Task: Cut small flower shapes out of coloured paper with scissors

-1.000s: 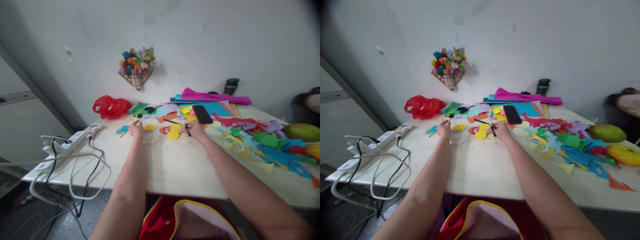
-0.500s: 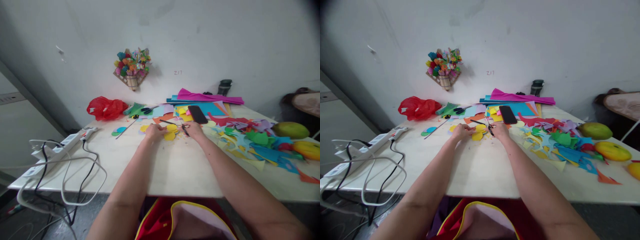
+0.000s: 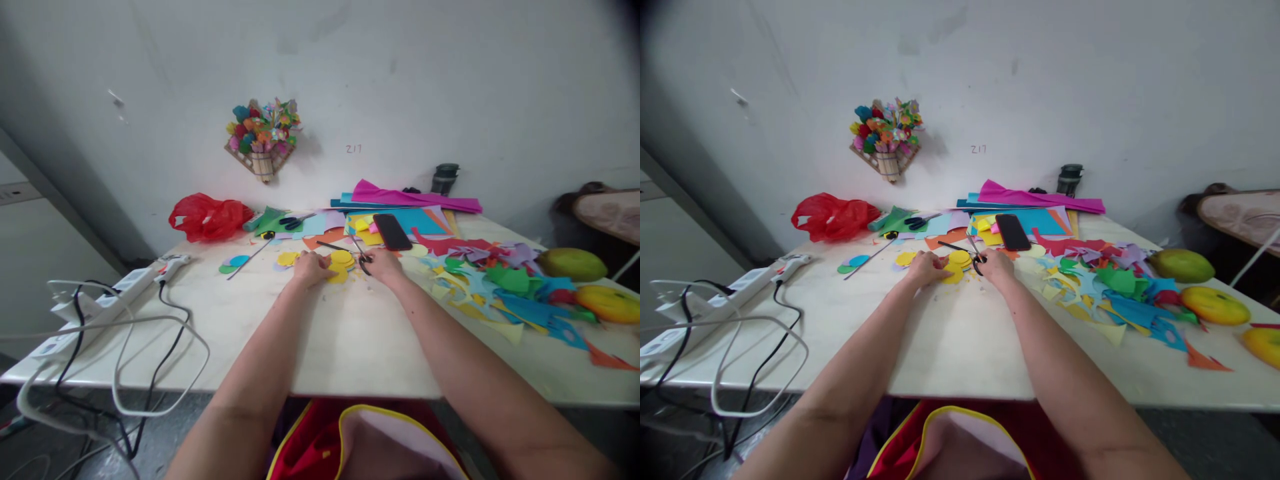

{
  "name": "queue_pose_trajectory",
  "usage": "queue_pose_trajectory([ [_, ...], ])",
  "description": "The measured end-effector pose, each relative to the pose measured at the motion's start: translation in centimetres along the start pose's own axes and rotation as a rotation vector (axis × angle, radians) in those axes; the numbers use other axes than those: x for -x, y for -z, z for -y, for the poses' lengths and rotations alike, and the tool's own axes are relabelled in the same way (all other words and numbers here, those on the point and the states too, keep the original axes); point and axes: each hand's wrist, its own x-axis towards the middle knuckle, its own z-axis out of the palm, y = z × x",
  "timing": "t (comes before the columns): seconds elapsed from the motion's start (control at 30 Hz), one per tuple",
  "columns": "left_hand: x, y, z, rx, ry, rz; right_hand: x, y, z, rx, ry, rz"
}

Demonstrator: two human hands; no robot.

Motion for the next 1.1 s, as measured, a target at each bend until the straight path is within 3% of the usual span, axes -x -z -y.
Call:
queue_pose_trajectory([
  [0.13,-0.1,-0.2,-0.1,0.117,-0.054,-0.061,0.0,0.0,0.0,0.004,-0.017,0.012],
  [0.27,0.3,-0.3,-1.0,0.13,-0.39,-0.153,0.0,0.1,0.2,0.022,-0.03,0.028],
  [0.33,0.7,-0.5,-1.7,0.121,-0.462,-0.191,0.1,0.3,0.2,0.047,-0.02,0.028],
  [0.5,1.5,-1.1,-2.7,-0.001,-0.27,-0.21,0.4,0.5,0.3,0.116,0.035,0.022],
  [0.6,1.5,-1.6,-2.4,0.013,-0.231,-0.211,0.5,0.5,0.4,0.148,0.054,0.032],
  [0.77,0.9,-2.6,-1.8,0.28,-0.191,-0.216,0.5,0.2,0.9,0.188,0.049,0.062],
  [0.93,0.7,-2.9,-2.0,0.724,-0.028,-0.153,0.4,-0.3,0.9,0.153,0.087,0.086],
  [1.1,0.8,-2.3,-2.3,1.022,0.144,-0.032,-0.3,-0.7,0.4,-0.176,0.067,0.032],
])
